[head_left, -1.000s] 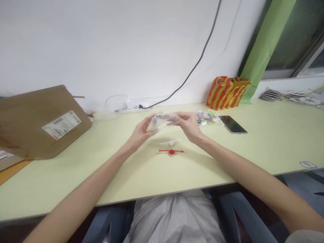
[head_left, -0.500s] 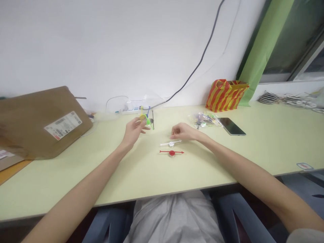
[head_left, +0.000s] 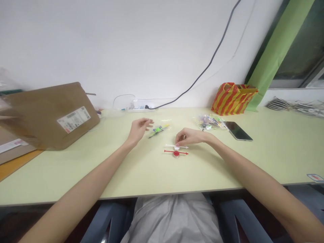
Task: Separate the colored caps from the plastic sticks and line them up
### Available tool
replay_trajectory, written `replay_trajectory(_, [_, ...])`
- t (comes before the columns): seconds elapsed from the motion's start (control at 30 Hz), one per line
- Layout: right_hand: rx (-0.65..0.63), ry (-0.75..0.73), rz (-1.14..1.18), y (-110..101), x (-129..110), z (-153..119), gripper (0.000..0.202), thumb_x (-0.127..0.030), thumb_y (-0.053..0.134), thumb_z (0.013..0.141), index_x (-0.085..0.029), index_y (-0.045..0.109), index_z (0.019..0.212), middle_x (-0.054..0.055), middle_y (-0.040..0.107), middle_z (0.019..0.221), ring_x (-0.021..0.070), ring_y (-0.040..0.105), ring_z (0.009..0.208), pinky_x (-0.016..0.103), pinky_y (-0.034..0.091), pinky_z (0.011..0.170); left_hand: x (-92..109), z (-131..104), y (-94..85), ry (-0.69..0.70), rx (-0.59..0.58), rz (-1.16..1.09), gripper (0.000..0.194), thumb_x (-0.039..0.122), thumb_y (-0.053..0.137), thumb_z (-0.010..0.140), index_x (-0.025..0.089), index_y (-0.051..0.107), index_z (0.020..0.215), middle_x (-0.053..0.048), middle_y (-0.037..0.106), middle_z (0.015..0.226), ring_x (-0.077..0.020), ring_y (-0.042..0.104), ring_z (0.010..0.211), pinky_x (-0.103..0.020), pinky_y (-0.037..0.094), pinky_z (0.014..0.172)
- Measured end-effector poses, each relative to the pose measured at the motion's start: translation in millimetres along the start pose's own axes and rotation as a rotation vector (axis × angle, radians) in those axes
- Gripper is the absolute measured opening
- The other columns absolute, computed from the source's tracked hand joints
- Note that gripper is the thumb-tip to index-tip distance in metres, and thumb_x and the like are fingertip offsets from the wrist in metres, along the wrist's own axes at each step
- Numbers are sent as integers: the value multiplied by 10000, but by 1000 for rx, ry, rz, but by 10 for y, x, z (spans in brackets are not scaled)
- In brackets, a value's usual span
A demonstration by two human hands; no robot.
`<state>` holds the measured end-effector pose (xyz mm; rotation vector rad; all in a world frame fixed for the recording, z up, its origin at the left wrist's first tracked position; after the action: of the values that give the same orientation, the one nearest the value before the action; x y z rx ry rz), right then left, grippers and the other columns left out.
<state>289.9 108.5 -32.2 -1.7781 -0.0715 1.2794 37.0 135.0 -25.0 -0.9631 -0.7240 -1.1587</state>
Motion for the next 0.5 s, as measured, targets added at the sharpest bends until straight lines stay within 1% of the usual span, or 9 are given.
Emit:
replay_trajectory(0.1, [-13,-5,8,2,-25,-14,293,-429,730,814,-155,798,891,49,764,846,160,629,735,250,456,640,-66,16,-38,-50,27,-106,364,519,698,857,167,701,948,-135,765,1085,-272,747,946,-337,567,750])
replay_trajectory(0.17, [-9,-11,22,-3,-45,-22,296,-432,738,812,-155,793,902,50,760,856,162,627,749,250,454,646,-114,29,-71,-81,53,-149,342,505,687,870,172,669,942,-135,761,1088,-259,748,957,-336,567,769])
replay_trajectory(0.23, [-13,-8,32,-4,-56,-28,309,-445,765,791,-152,777,890,47,750,843,161,623,748,248,450,642,-155,42,-101,-102,84,-182,321,495,675,881,184,628,944,-120,764,1059,-244,751,945,-325,563,762])
replay_trajectory(0.33, [-30,13,15,10,-43,-23,314,-456,778,773,-148,739,826,28,716,769,146,597,695,246,434,615,-189,56,-121,-113,106,-218,314,498,661,889,205,569,956,-90,766,1004,-226,755,899,-307,560,727])
replay_trajectory(0.4, [4,25,1,6,-13,-6,308,-458,755,791,-154,707,778,13,687,706,136,570,647,247,416,590,-201,59,-121,-129,104,-226,323,508,658,885,216,544,963,-75,764,983,-221,756,870,-295,557,695])
replay_trajectory(0.5, [129,39,33,-36,69,31,279,-438,727,817,-171,653,784,6,684,677,138,583,616,251,420,584,-216,57,-121,-163,104,-220,334,522,650,879,231,514,968,-59,763,967,-215,761,835,-261,533,639])
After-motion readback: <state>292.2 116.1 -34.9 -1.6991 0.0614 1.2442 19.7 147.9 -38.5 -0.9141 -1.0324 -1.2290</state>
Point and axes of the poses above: each hand's wrist, its own z-axis towards the middle knuckle, its own y-axis out of the palm, x = y × z, the point moved 5 cm from there along z, towards the middle knuckle
